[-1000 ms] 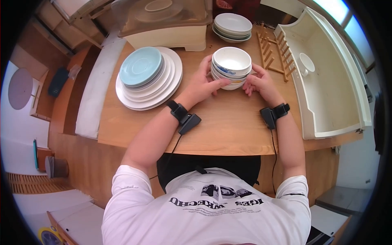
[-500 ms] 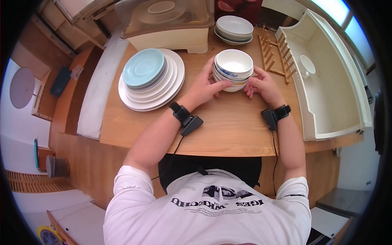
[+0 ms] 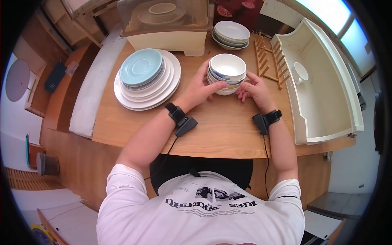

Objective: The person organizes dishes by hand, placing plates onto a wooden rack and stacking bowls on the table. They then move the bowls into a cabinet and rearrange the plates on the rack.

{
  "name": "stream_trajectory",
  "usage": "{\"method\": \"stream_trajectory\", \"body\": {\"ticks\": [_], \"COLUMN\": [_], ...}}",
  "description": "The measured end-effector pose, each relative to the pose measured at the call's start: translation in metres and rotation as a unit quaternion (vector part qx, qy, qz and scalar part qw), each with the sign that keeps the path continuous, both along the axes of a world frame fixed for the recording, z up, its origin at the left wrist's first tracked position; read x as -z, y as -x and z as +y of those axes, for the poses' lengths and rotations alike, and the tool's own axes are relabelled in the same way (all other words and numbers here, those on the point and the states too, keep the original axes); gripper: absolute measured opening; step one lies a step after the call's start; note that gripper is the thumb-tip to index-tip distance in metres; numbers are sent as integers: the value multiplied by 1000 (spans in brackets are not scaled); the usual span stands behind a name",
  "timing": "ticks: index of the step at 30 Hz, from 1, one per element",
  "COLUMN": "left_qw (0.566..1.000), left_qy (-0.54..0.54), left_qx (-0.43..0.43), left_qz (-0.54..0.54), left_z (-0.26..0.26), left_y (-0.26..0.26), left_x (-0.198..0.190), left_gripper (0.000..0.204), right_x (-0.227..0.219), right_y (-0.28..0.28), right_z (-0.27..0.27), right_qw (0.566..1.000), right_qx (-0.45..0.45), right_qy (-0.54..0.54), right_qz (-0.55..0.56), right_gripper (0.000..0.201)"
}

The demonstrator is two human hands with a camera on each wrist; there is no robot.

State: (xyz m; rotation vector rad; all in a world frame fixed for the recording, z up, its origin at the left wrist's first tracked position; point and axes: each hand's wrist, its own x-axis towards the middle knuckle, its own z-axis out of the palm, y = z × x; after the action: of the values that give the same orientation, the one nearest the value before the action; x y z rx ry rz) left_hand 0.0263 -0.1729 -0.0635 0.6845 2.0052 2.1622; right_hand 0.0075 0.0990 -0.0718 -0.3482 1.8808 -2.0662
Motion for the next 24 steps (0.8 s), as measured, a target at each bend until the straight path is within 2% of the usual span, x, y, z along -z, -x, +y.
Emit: {"method": "stream_trajectory", "body": {"ticks": [6,15,24], "left_qw": [1000,1000,999], "left_qy": [-10,6,22], "left_qx": [4,11,-24], "left_qz": [-12,16,-3], "left_z": [-2,-5,-4], "left_y": [1,-1,2], "left_x": [1,-5,0], "left_gripper": [91,100,101], "right_x": [-4,-3,-3], "right_y": [-3,-6,-6], "right_z": [-4,-10,-11], "right_qw": [1000,999,1000], "right_qx": [0,5,8], "right_qy": [12,-34,-13], "right_qz": [-13,13,6], "right_gripper": [74,72,69]}}
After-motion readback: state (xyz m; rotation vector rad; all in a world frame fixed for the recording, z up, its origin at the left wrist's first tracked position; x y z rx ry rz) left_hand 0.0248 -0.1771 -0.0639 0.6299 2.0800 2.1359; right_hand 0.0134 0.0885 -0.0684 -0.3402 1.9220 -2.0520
